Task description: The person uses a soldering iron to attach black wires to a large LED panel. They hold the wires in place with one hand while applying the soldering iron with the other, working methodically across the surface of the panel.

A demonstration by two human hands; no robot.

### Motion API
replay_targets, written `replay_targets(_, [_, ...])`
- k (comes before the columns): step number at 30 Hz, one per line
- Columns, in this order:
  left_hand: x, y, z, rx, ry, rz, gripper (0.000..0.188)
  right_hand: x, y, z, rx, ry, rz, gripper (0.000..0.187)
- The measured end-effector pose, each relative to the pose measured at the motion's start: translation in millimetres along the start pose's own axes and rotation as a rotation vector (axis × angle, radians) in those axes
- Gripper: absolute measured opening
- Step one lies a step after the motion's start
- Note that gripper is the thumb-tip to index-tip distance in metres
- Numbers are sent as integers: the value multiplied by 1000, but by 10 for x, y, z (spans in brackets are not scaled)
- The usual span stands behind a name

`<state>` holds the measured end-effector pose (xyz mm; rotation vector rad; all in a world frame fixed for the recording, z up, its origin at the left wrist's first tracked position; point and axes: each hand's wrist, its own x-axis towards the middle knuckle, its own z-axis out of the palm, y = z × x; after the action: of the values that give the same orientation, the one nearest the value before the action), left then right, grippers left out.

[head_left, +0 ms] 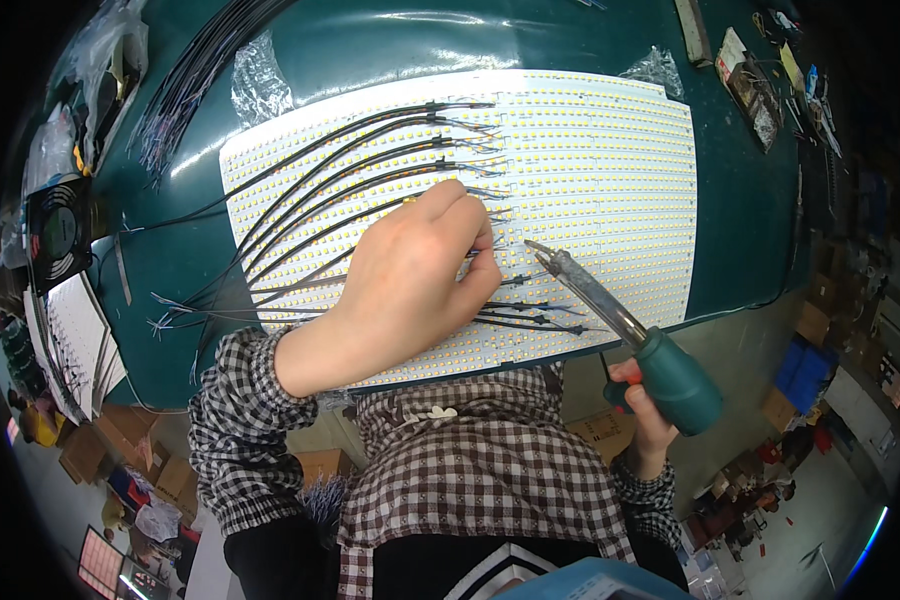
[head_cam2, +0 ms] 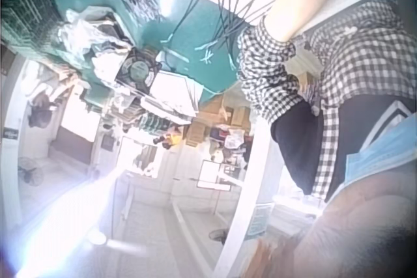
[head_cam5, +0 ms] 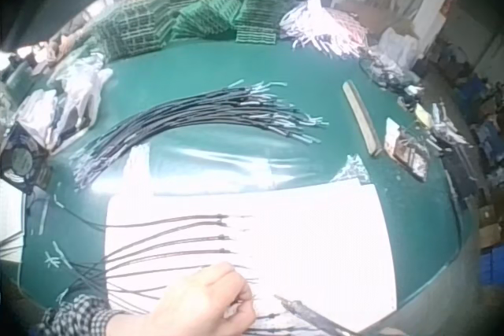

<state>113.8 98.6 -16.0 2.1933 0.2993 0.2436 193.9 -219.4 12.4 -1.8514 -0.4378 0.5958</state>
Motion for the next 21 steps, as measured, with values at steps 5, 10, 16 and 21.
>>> replay_targets(5, [6, -6, 3, -19, 4, 4, 14, 27, -48, 82, -43, 6, 4, 36])
replay_targets(10, [3, 0, 0, -19, 9, 1, 14, 36, -8, 81, -142, -8, -64, 35])
replay_targets(16, [1, -3, 0, -26, 4, 3, 14, 51, 25, 79, -167, -13, -103, 31])
replay_targets(21, [4, -8, -4, -21, 0, 2, 14, 44, 32, 82, -167, -20, -83, 36])
